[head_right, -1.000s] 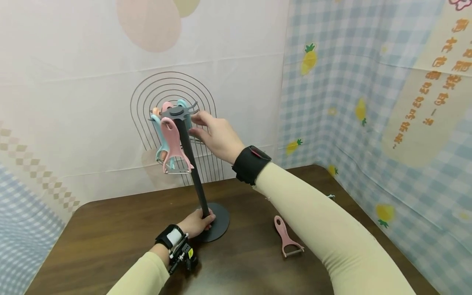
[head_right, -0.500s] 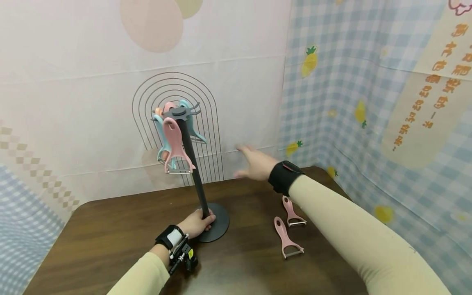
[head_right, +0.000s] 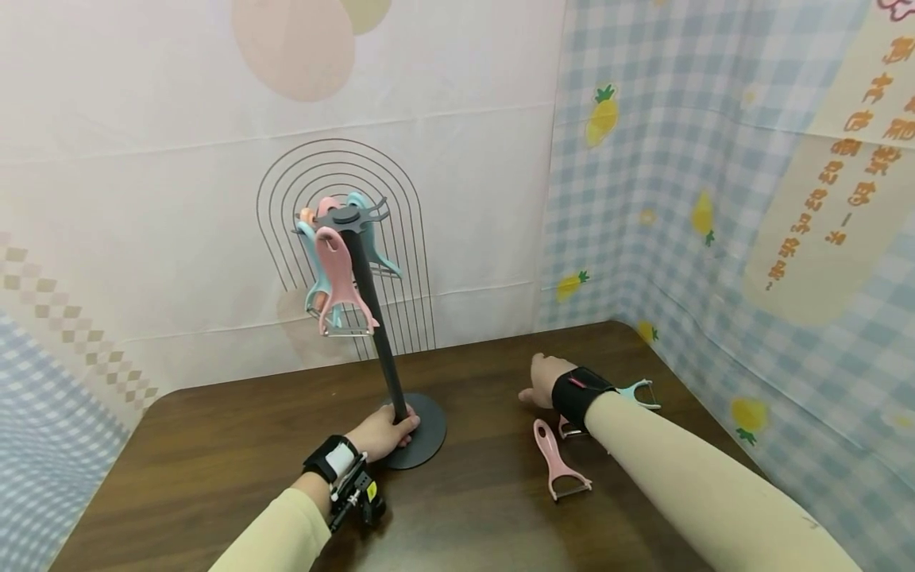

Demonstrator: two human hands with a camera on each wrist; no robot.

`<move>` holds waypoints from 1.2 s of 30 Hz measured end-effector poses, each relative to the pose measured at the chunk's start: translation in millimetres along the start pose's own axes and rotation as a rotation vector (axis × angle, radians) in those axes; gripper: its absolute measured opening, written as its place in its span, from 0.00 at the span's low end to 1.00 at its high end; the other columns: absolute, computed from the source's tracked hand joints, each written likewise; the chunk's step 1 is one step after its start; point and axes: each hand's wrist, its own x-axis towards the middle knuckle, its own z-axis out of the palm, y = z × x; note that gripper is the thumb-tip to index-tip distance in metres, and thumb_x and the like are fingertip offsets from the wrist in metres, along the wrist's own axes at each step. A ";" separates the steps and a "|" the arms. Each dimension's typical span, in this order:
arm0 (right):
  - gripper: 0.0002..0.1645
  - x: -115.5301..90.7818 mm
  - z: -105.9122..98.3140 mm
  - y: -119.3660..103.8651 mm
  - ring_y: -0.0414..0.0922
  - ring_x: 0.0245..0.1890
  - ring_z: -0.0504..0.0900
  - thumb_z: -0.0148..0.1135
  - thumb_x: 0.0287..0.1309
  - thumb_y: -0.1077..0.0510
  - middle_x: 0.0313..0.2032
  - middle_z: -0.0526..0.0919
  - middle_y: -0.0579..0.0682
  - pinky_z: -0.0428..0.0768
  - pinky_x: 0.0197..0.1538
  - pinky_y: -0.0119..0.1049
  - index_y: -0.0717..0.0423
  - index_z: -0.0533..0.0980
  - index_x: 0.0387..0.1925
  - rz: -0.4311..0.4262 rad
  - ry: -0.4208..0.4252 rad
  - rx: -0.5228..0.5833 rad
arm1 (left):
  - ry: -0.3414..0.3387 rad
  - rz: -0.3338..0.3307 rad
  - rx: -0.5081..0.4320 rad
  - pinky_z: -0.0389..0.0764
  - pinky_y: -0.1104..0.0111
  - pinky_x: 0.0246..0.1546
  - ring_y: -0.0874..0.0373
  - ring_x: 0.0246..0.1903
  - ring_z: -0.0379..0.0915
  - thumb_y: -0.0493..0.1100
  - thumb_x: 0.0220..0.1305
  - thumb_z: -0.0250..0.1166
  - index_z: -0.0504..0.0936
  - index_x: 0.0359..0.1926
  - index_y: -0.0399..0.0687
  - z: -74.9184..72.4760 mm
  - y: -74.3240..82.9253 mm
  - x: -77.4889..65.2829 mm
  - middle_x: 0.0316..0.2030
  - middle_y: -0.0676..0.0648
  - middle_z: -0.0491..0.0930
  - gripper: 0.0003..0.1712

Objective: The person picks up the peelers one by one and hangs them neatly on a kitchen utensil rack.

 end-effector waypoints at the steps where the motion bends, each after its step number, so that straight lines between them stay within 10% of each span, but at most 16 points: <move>1: 0.43 -1.9 2.1 0.7 0.62 0.46 0.79 0.64 0.61 0.44 0.46 0.77 0.72 0.75 0.49 0.54 0.77 0.62 0.60 -0.001 0.000 -0.012 | 0.001 -0.001 0.002 0.72 0.66 0.30 0.58 0.25 0.73 0.42 0.73 0.55 0.75 0.37 0.40 0.0 0.1 -0.1 0.23 0.47 0.75 0.09; 9: 0.11 -13.4 14.0 3.2 0.45 0.18 0.75 0.62 0.60 0.59 0.18 0.75 0.49 0.73 0.28 0.39 0.59 0.74 0.25 -0.033 -0.033 -0.037 | 0.019 -0.018 0.018 0.73 0.66 0.30 0.59 0.25 0.73 0.43 0.72 0.56 0.76 0.37 0.42 3.0 -4.1 4.3 0.22 0.49 0.75 0.09; 20: 0.10 -6.5 29.6 10.7 0.47 0.17 0.75 0.67 0.49 0.67 0.20 0.76 0.53 0.75 0.20 0.37 0.59 0.72 0.23 -0.035 -0.037 -0.112 | 0.004 -0.035 0.008 0.72 0.66 0.30 0.58 0.25 0.73 0.43 0.72 0.56 0.76 0.38 0.41 1.6 1.5 1.5 0.23 0.48 0.75 0.09; 36: 0.10 -17.3 29.2 5.2 0.59 0.34 0.80 0.66 0.55 0.69 0.31 0.80 0.62 0.79 0.39 0.51 0.69 0.76 0.39 -0.148 0.085 -0.250 | 0.006 -0.029 0.009 0.71 0.65 0.30 0.58 0.25 0.72 0.43 0.73 0.56 0.75 0.36 0.42 1.5 -1.1 2.9 0.23 0.48 0.75 0.09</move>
